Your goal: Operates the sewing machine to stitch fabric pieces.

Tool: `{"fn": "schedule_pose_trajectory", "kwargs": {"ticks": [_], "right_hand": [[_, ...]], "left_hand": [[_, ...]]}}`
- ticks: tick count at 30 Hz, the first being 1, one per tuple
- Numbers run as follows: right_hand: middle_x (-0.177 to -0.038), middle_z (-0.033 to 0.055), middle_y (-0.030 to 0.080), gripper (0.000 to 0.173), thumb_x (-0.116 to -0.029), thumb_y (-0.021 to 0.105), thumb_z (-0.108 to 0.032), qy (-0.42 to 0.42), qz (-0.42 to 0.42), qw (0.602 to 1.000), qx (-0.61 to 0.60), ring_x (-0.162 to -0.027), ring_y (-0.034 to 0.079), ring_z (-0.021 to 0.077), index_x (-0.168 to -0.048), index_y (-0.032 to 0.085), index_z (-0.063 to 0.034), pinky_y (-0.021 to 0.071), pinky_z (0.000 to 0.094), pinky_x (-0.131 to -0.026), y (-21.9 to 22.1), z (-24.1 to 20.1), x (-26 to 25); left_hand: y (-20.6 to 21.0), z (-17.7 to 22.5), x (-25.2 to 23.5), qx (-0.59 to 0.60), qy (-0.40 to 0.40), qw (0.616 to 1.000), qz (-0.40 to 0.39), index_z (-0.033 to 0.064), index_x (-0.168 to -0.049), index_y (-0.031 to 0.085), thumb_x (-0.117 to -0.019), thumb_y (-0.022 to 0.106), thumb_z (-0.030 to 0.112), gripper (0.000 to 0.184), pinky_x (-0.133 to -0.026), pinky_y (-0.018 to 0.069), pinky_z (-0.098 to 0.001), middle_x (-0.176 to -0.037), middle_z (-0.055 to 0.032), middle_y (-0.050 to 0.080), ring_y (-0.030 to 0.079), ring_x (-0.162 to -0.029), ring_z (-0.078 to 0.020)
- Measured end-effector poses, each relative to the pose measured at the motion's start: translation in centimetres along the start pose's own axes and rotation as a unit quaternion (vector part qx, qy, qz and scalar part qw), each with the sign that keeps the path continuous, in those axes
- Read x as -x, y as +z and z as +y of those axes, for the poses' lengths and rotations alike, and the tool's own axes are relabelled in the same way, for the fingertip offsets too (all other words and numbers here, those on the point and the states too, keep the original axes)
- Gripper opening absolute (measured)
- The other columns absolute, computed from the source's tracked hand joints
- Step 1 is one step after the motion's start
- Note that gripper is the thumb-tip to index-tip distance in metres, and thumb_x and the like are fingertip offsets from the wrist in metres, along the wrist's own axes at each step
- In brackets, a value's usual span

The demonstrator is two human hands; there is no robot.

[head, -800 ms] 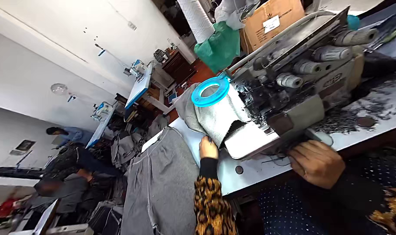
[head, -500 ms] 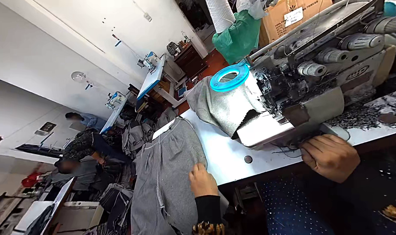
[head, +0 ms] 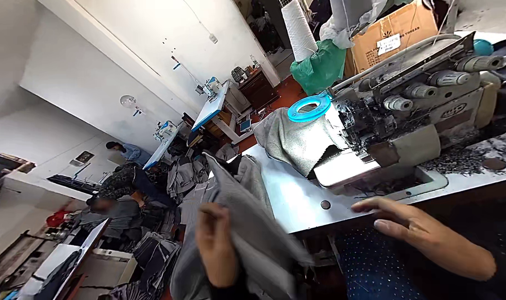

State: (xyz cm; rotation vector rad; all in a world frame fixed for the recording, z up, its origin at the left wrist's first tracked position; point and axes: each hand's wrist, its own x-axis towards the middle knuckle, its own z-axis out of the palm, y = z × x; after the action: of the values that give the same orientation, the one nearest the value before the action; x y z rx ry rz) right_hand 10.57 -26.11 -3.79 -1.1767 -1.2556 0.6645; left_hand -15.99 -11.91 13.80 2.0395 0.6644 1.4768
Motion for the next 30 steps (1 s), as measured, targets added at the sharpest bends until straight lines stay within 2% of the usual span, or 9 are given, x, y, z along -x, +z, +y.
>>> {"fn": "schedule_pose_trajectory", "kwargs": {"ticks": [2,5,8,13,17,20,22,25,30], "right_hand": [[-0.129,0.001,0.069,0.076,-0.0926,0.052,-0.073,0.035,-0.125,0.972,-0.196,-0.116,0.066,0.0113,-0.138,0.061,-0.0122,0.0563,0.0313,-0.095,0.5,-2.8,-0.5],[-0.11,-0.0106,0.071,0.059,-0.0873,0.071,-0.059,0.116,-0.205,0.939,-0.252,-0.099,0.068,0.0002,-0.131,0.06,-0.0207,0.0578,0.0226,-0.086,-0.7,-5.3,-0.5],[-0.097,-0.0041,0.074,0.04,-0.0824,0.068,-0.015,0.259,-0.126,0.941,-0.176,-0.085,0.072,0.0059,-0.122,0.061,-0.0132,0.061,0.0269,-0.079,-2.7,-5.4,1.3],[-0.102,0.0009,0.07,0.054,-0.0796,0.059,0.007,0.344,-0.108,0.927,-0.101,-0.09,0.07,0.0068,-0.131,0.05,-0.0037,0.0588,0.0268,-0.082,-6.6,-5.4,6.3],[-0.099,0.0063,0.065,0.054,-0.0786,0.056,0.024,0.384,-0.104,0.917,-0.027,-0.087,0.067,0.0078,-0.127,0.05,0.0011,0.0566,0.0252,-0.08,-7.7,-7.8,6.8],[-0.09,0.0031,0.066,0.045,-0.0743,0.064,0.017,0.341,-0.133,0.93,-0.016,-0.081,0.067,0.0087,-0.113,0.055,-0.0035,0.0569,0.0278,-0.075,-8.5,-7.3,6.6],[-0.081,-0.0043,0.065,0.037,-0.0717,0.07,0.008,0.293,-0.174,0.94,-0.017,-0.074,0.066,0.0048,-0.101,0.056,-0.011,0.0554,0.0248,-0.068,-9.2,-6.2,5.9],[-0.076,-0.0074,0.062,0.033,-0.0736,0.077,-0.002,0.251,-0.245,0.936,-0.01,-0.069,0.062,0.002,-0.097,0.058,-0.0138,0.0507,0.0222,-0.062,-9.7,-5.0,5.0],[-0.08,-0.0034,0.068,0.028,-0.0755,0.075,0.005,0.17,-0.222,0.96,0.013,-0.072,0.064,0.0018,-0.1,0.067,-0.0071,0.0535,0.0215,-0.066,-9.5,-7.8,3.1]], "left_hand": [[3.6,3.7,3.7,0.055,0.012,0.981,-0.188,0.014,-0.097,0.065,-0.1,0.058,0.012,0.008,-0.078,0.0522,-0.0115,-0.09,0.0138,0.068,0.062,-0.086,0.0094],[9.9,4.5,7.6,0.116,0.06,0.903,-0.408,-0.0096,-0.099,0.073,-0.0929,0.062,-0.003,0.015,-0.081,0.0586,-0.0321,-0.094,-0.0195,0.072,0.071,-0.087,-0.0205],[12.5,0.7,8.0,0.006,0.128,0.923,-0.363,0.0015,-0.095,0.08,-0.0812,0.08,0.007,0.015,-0.088,0.0578,-0.0382,-0.097,-0.0173,0.072,0.07,-0.096,-0.0269],[13.7,-6.6,6.7,-0.235,0.113,0.905,-0.336,0.0235,-0.14,0.065,-0.0555,0.097,0.021,0.09,-0.113,0.0266,-0.0746,-0.153,-0.0174,0.051,0.037,-0.144,-0.0507],[14.8,-7.2,6.6,-0.327,0.159,0.9,-0.239,0.0204,-0.116,0.078,-0.0544,0.095,0.017,0.064,-0.107,0.035,-0.0714,-0.126,-0.011,0.07,0.058,-0.126,-0.0426],[12.3,-6.9,5.8,-0.384,0.068,0.886,-0.251,0.0041,-0.098,0.078,-0.0761,0.076,0.0,0.023,-0.104,0.0445,-0.0621,-0.105,-0.0171,0.074,0.067,-0.111,-0.0401],[9.7,-7.3,6.5,-0.374,0.066,0.903,-0.203,-0.0016,-0.079,0.072,-0.0782,0.068,-0.002,0.004,-0.087,0.055,-0.0565,-0.081,-0.0167,0.073,0.073,-0.085,-0.0366],[4.1,-3.8,7.1,-0.365,0.125,0.915,-0.12,0.0031,-0.069,0.067,-0.0796,0.062,0.007,0.012,-0.069,0.0562,-0.0494,-0.069,-0.0105,0.069,0.07,-0.068,-0.0281],[-4.0,7.1,1.9,-0.454,0.249,0.855,-0.02,0.0047,-0.069,0.059,-0.0892,0.054,0.009,0.021,-0.068,0.0486,-0.0352,-0.064,-0.0094,0.061,0.06,-0.064,-0.0179]]}}
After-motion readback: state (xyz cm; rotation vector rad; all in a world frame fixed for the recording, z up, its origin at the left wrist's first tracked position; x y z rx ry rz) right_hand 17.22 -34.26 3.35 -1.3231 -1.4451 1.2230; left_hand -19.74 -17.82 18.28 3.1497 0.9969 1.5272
